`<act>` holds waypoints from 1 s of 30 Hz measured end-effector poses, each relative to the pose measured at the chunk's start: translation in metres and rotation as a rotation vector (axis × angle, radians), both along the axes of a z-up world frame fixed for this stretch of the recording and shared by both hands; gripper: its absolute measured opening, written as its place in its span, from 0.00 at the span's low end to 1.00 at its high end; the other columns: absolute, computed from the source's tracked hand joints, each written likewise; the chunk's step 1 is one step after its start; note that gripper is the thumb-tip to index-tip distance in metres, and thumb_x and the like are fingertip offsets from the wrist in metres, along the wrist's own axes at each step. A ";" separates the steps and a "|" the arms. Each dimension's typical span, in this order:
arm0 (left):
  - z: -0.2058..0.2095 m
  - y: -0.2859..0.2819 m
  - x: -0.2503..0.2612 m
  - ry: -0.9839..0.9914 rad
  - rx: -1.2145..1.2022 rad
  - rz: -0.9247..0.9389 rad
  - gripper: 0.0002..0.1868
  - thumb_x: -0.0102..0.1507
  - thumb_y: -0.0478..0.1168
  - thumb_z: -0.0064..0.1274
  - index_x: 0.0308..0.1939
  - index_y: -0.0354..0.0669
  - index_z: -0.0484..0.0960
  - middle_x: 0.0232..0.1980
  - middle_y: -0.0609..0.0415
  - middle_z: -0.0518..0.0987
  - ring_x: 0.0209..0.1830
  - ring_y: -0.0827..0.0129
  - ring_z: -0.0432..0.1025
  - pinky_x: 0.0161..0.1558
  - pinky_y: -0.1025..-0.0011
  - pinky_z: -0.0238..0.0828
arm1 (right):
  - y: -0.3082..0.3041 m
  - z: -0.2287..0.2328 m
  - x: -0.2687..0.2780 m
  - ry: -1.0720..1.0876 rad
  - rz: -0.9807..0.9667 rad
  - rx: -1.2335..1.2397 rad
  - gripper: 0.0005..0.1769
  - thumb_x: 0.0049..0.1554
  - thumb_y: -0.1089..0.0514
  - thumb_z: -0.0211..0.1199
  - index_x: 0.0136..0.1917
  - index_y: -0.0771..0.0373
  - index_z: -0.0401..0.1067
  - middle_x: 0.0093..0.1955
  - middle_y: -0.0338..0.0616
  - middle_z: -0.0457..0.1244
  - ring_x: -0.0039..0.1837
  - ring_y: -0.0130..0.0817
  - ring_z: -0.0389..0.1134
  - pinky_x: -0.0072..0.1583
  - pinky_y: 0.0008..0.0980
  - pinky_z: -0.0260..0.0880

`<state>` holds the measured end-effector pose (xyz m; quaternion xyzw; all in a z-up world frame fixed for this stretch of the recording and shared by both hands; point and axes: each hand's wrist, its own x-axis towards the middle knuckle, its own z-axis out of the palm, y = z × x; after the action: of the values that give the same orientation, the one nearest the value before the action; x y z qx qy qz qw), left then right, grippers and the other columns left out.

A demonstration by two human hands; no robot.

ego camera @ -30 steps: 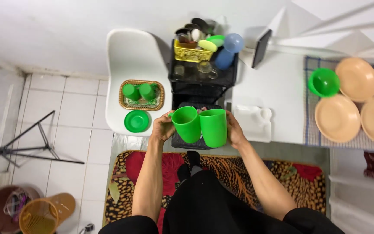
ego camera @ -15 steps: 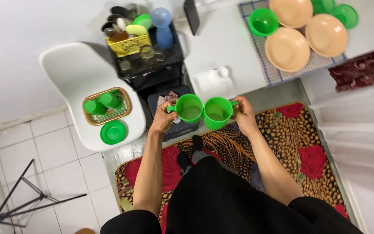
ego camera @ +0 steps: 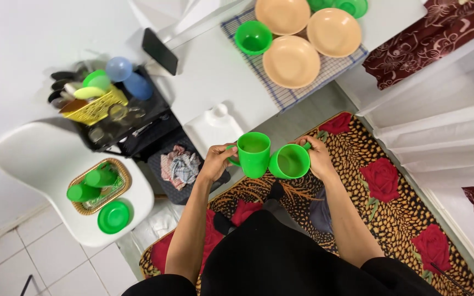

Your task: The person sets a dining table by placing beige plates, green bowls, green mugs, a blue cup, and clear glasses onto a white table. They also place a white tray and add spoons to the arrangement.

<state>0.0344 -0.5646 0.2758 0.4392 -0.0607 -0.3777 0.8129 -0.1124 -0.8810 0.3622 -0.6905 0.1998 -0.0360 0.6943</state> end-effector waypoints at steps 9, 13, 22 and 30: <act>0.039 -0.158 0.010 0.004 0.026 0.027 0.13 0.68 0.35 0.57 0.48 0.23 0.86 0.65 0.38 0.81 0.48 0.56 0.82 0.54 0.54 0.85 | -0.163 0.010 0.004 0.369 -0.160 0.186 0.18 0.67 0.61 0.45 0.68 0.63 0.64 0.61 0.54 0.67 0.60 0.46 0.73 0.64 0.51 0.76; 0.038 -0.223 0.018 0.055 0.074 0.082 0.17 0.69 0.35 0.56 0.58 0.25 0.84 0.61 0.35 0.81 0.51 0.55 0.82 0.59 0.52 0.83 | -0.231 0.012 0.008 0.251 -0.073 0.173 0.19 0.70 0.59 0.47 0.65 0.75 0.67 0.60 0.54 0.66 0.64 0.46 0.72 0.67 0.50 0.77; 0.038 -0.351 0.046 0.085 0.146 0.104 0.19 0.70 0.41 0.58 0.61 0.31 0.85 0.56 0.45 0.82 0.55 0.59 0.78 0.59 0.49 0.78 | -0.331 0.012 0.033 0.101 -0.149 0.145 0.18 0.70 0.53 0.52 0.64 0.67 0.73 0.65 0.49 0.67 0.68 0.43 0.69 0.72 0.46 0.71; 0.032 -0.468 0.120 0.028 0.138 0.065 0.18 0.68 0.40 0.57 0.60 0.32 0.84 0.58 0.51 0.83 0.58 0.62 0.77 0.55 0.54 0.78 | -0.422 -0.016 0.080 -0.062 -0.293 0.277 0.27 0.71 0.44 0.48 0.38 0.66 0.63 0.69 0.52 0.67 0.72 0.46 0.67 0.72 0.51 0.70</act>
<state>0.1540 -1.0322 0.3081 0.4906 -0.0090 -0.3605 0.7932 -0.0320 -1.3027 0.3464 -0.5503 0.2798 -0.1301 0.7759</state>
